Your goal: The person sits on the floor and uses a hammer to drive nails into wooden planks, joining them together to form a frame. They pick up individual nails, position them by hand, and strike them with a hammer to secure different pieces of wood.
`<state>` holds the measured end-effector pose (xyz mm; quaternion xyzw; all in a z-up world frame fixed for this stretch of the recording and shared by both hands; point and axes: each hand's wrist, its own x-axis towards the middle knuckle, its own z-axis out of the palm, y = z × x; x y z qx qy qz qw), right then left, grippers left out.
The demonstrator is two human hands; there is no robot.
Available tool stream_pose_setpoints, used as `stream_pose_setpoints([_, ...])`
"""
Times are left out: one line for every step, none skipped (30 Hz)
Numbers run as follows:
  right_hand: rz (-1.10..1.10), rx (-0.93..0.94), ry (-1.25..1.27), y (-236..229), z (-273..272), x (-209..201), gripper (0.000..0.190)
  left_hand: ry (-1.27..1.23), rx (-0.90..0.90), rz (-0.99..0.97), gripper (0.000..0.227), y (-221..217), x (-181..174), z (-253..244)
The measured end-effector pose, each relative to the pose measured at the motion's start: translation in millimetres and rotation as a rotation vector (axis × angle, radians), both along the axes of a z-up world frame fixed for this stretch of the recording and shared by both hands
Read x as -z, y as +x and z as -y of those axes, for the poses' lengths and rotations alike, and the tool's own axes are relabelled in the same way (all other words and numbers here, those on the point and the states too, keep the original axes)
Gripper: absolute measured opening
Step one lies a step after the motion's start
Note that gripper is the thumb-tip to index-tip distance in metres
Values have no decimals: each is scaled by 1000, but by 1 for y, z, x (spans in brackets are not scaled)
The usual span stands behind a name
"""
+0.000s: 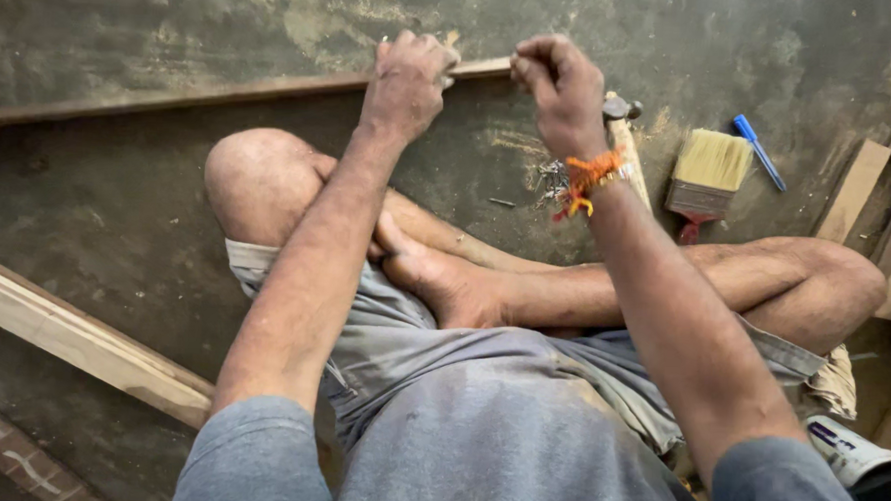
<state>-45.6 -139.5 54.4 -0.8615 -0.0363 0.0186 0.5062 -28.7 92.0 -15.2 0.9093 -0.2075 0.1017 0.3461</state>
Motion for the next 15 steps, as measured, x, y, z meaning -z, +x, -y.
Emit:
stream_pose_setpoints([53,-15,-74,4,-2,3,9,-9,-4,-15,19,1,1,0])
stream_pose_setpoints([107,-30,-149,7,-3,7,9,-18,-8,-31,19,2,2,0])
stream_pose_setpoints([164,-46,-222,12,-5,10,8,-27,-12,-42,20,5,2,0])
stream_pose_setpoints([192,-60,-247,16,-5,13,8,-36,-17,-30,21,7,2,-1])
stream_pose_setpoints([216,-75,-272,18,-5,16,8,-45,-22,-21,22,6,3,0])
stream_pose_setpoints([241,-91,-296,20,-4,19,8,-55,-27,-12,23,6,4,0])
stream_pose_setpoints([237,-99,-293,22,-3,22,8,-59,-27,-17,23,6,5,0])
stream_pose_setpoints([233,-107,-290,23,-3,24,8,-62,-28,-22,24,6,7,0])
stream_pose_setpoints([233,-115,-285,24,-3,26,8,-65,-28,-24,24,6,8,1])
stream_pose_setpoints([233,-122,-297,25,-3,26,8,-60,-33,-33,24,5,8,1])
stream_pose_setpoints([233,-127,-311,25,-3,26,8,-57,-35,-41,24,5,9,2])
stream_pose_setpoints([233,-132,-325,26,-2,26,9,-54,-38,-49,24,5,10,3])
stream_pose_setpoints([223,-130,-338,25,-2,25,8,-47,-45,-46,24,4,10,5])
stream_pose_setpoints([213,-129,-351,25,-2,24,8,-39,-51,-43,23,3,11,6])
stream_pose_setpoints([206,-126,-363,25,-3,24,7,-29,-58,-37,23,3,10,7])
